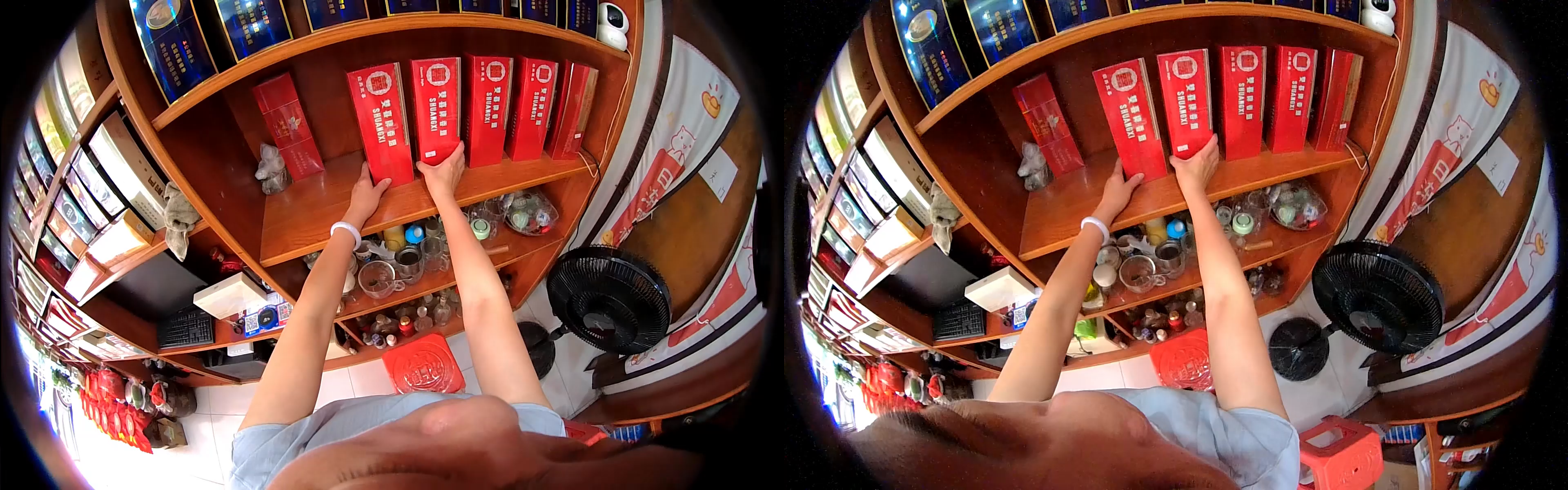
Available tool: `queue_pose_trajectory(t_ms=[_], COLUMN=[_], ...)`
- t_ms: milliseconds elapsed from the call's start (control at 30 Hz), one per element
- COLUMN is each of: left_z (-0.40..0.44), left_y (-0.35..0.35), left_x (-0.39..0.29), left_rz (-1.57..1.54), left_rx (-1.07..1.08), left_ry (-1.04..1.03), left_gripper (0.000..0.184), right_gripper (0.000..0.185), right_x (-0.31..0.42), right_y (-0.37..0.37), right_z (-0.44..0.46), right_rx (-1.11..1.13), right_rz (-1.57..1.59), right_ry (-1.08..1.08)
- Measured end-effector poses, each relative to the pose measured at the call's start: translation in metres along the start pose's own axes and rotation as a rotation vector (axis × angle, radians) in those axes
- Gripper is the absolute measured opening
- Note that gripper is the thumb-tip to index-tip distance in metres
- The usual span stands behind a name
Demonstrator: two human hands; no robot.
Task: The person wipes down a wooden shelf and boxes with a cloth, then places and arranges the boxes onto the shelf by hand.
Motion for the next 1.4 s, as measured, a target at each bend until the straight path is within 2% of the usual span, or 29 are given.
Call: queue_pose_trajectory(t_ms=[100,367,600,667,767,1000,1400], left_z=[0.0,0.0,0.001,0.002,0.0,-0.001,0.001], left_y=[-0.001,0.002,-0.002,-0.001,-0.001,0.001,-0.004], left_x=[0.002,-0.001,0.009,0.009,0.007,0.003,0.01], left_rz=[-0.09,-0.12,-0.215,-0.089,-0.048,-0.08,0.055], left_rx=[-0.026,-0.046,0.001,-0.03,0.0,-0.018,0.017], left_ry=[-0.009,0.012,0.049,-0.004,0.035,0.017,0.024], left_gripper=[0.056,0.063,0.061,0.06,0.061,0.061,0.071], right_gripper=[0.105,0.106,0.104,0.104,0.103,0.104,0.104], right_x=[0.0,-0.002,0.002,-0.002,-0.003,-0.006,-0.007], right_y=[0.0,0.001,0.004,0.0,-0.002,-0.005,-0.005], right_z=[0.0,0.0,0.0,0.0,0.0,0.003,0.004], right_rx=[-0.009,-0.004,0.046,0.053,-0.005,-0.014,0.023], right_rz=[-0.002,0.015,0.013,0.023,0.02,0.008,0.026], right_ry=[0.01,0.007,-0.012,-0.013,0.032,0.025,0.012])
Point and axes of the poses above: each hand's wrist, its own z-axis towards the middle knuckle, its own y-axis out of the back of the hand, x = y × z, the point moved 4 cm from there along z, towards the middle knuckle, and after that the axes turned 11 degrees about -x, right-handed, at the moved point
